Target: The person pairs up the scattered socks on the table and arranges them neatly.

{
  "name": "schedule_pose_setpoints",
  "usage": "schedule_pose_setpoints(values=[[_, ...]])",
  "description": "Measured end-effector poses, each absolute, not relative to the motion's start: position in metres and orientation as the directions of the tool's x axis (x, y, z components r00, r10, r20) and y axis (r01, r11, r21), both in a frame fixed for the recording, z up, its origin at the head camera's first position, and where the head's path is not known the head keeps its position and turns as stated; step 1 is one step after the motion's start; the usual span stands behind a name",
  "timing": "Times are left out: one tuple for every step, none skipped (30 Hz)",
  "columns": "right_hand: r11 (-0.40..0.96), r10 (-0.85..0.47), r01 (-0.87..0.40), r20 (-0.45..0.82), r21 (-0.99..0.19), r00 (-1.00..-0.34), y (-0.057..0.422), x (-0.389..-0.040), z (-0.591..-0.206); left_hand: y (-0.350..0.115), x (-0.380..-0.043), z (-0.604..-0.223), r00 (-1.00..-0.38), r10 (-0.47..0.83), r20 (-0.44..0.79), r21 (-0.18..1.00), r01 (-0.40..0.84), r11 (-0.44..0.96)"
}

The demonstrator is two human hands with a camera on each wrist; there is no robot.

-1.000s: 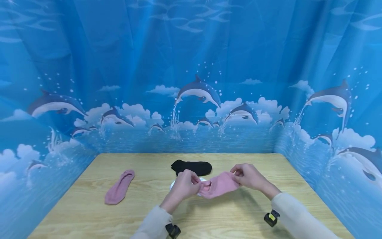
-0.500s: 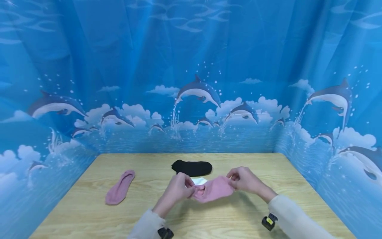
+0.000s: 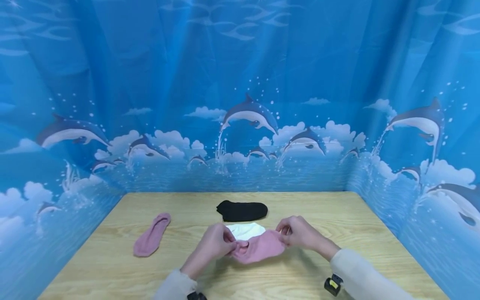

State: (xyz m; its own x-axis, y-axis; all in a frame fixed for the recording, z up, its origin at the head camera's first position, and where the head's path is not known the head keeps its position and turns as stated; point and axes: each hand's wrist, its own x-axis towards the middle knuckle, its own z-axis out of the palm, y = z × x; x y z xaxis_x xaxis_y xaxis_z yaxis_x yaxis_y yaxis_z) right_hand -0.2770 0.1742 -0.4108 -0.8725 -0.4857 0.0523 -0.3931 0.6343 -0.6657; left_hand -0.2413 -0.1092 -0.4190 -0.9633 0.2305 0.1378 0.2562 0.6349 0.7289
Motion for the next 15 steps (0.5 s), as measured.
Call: schedule_pose_setpoints(values=[[0.633, -0.489, -0.393, 0.049, -0.667, -0.871, 0.172, -0.276, -0.412, -0.111, -0.241, -0.419, -0.965, 0.228, 0.129, 0.732, 0.248, 0.634], [0.632, -0.492, -0.392, 0.044, -0.668, -0.869, 0.17, -0.276, -0.414, -0.112, -0.24, -0.42, -0.967, 0.226, 0.122, 0.734, 0.241, 0.635], [0.63, -0.494, -0.39, 0.041, -0.672, -0.868, 0.169, -0.275, -0.415, -0.114, -0.239, -0.421, -0.969, 0.223, 0.109, 0.739, 0.229, 0.633], [0.627, -0.498, -0.389, 0.037, -0.674, -0.866, 0.167, -0.274, -0.417, -0.116, -0.238, -0.421, -0.97, 0.221, 0.097, 0.742, 0.219, 0.634], [0.625, -0.503, -0.39, 0.033, -0.676, -0.864, 0.166, -0.273, -0.418, -0.117, -0.237, -0.422, -0.972, 0.221, 0.086, 0.744, 0.21, 0.634], [0.624, -0.509, -0.394, 0.032, -0.675, -0.86, 0.164, -0.272, -0.42, -0.119, -0.237, -0.423, -0.973, 0.219, 0.076, 0.746, 0.202, 0.635], [0.622, -0.516, -0.399, 0.031, -0.674, -0.856, 0.163, -0.271, -0.421, -0.12, -0.236, -0.423, -0.974, 0.218, 0.066, 0.746, 0.194, 0.637], [0.619, -0.523, -0.402, 0.029, -0.674, -0.852, 0.162, -0.27, -0.422, -0.121, -0.235, -0.424, -0.974, 0.219, 0.061, 0.744, 0.19, 0.641], [0.617, -0.53, -0.406, 0.026, -0.674, -0.848, 0.161, -0.269, -0.423, -0.123, -0.234, -0.425, -0.975, 0.218, 0.053, 0.743, 0.184, 0.643], [0.614, -0.538, -0.411, 0.023, -0.674, -0.843, 0.16, -0.268, -0.424, -0.124, -0.234, -0.425, -0.974, 0.219, 0.053, 0.74, 0.185, 0.647], [0.61, -0.544, -0.412, 0.021, -0.676, -0.839, 0.159, -0.267, -0.425, -0.125, -0.233, -0.426, -0.974, 0.22, 0.056, 0.737, 0.189, 0.649], [0.608, -0.549, -0.415, 0.02, -0.677, -0.836, 0.158, -0.266, -0.426, -0.127, -0.232, -0.426, -0.974, 0.219, 0.052, 0.736, 0.186, 0.651], [0.604, -0.551, -0.412, 0.016, -0.682, -0.834, 0.156, -0.264, -0.427, -0.128, -0.232, -0.426, -0.974, 0.22, 0.05, 0.736, 0.185, 0.652], [0.601, -0.553, -0.409, 0.013, -0.687, -0.833, 0.155, -0.263, -0.427, -0.129, -0.231, -0.427, -0.974, 0.223, 0.05, 0.735, 0.186, 0.652], [0.598, -0.554, -0.408, 0.011, -0.69, -0.832, 0.154, -0.262, -0.428, -0.13, -0.231, -0.427, -0.973, 0.225, 0.047, 0.736, 0.186, 0.651]])
